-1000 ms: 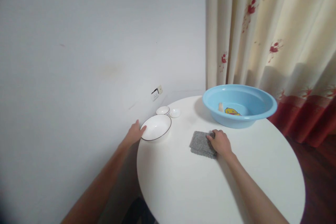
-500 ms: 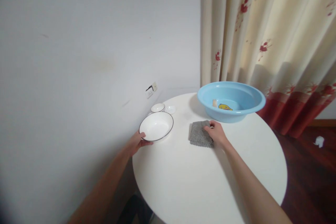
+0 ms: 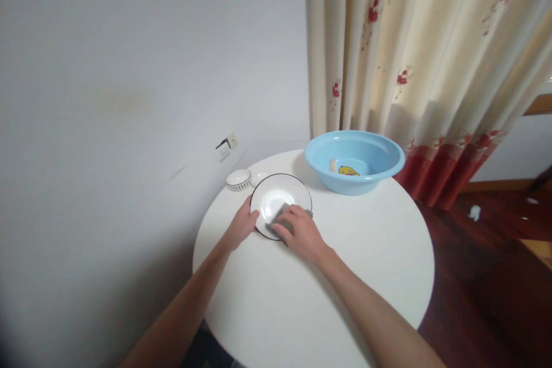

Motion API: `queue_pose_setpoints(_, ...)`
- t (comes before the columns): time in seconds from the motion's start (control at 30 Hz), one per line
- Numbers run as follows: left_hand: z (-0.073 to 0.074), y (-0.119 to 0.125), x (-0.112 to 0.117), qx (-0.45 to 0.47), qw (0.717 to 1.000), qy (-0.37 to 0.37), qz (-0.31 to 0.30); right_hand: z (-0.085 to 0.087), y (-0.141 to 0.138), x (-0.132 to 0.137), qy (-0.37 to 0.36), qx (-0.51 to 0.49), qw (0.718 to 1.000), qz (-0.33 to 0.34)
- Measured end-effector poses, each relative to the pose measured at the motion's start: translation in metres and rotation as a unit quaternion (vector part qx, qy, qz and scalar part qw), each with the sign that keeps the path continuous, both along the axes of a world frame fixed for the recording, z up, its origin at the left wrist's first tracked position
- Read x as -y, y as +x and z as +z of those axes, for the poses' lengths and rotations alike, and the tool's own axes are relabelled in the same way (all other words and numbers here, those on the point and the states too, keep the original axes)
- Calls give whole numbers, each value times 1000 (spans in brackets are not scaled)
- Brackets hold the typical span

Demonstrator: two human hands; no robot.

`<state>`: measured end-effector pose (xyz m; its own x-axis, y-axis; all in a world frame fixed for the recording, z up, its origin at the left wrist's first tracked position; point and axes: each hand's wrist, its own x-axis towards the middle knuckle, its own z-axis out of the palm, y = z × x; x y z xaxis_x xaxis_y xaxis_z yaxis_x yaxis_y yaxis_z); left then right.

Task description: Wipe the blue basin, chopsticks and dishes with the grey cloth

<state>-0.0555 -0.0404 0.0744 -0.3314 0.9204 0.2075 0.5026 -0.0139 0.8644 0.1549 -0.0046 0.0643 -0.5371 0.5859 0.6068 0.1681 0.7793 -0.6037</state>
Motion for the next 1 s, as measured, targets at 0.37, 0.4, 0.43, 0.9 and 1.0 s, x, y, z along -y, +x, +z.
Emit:
queue_pose_setpoints(0.37, 19, 12, -38, -113, 992, -3, -60, -34, 3, -22, 78, 190, 979, 16)
queue_pose_setpoints(0.4, 18, 11, -40, -104, 993, -9, -47, -34, 0, -19, 76, 201, 977, 3)
queue_pose_setpoints(0.43, 17, 10, -42, -95, 995, -14, -32, -34, -3, -16, 73, 212, 974, -10)
queue_pose_setpoints(0.9, -21, 18, -48, 67, 990, 88, -90, -31, -16, -5, 36, 224, 969, -96)
queue_pose_setpoints(1.0, -27, 23, -53, 105, 986, 105, -74, -27, -16, -1, 34, 236, 964, -116)
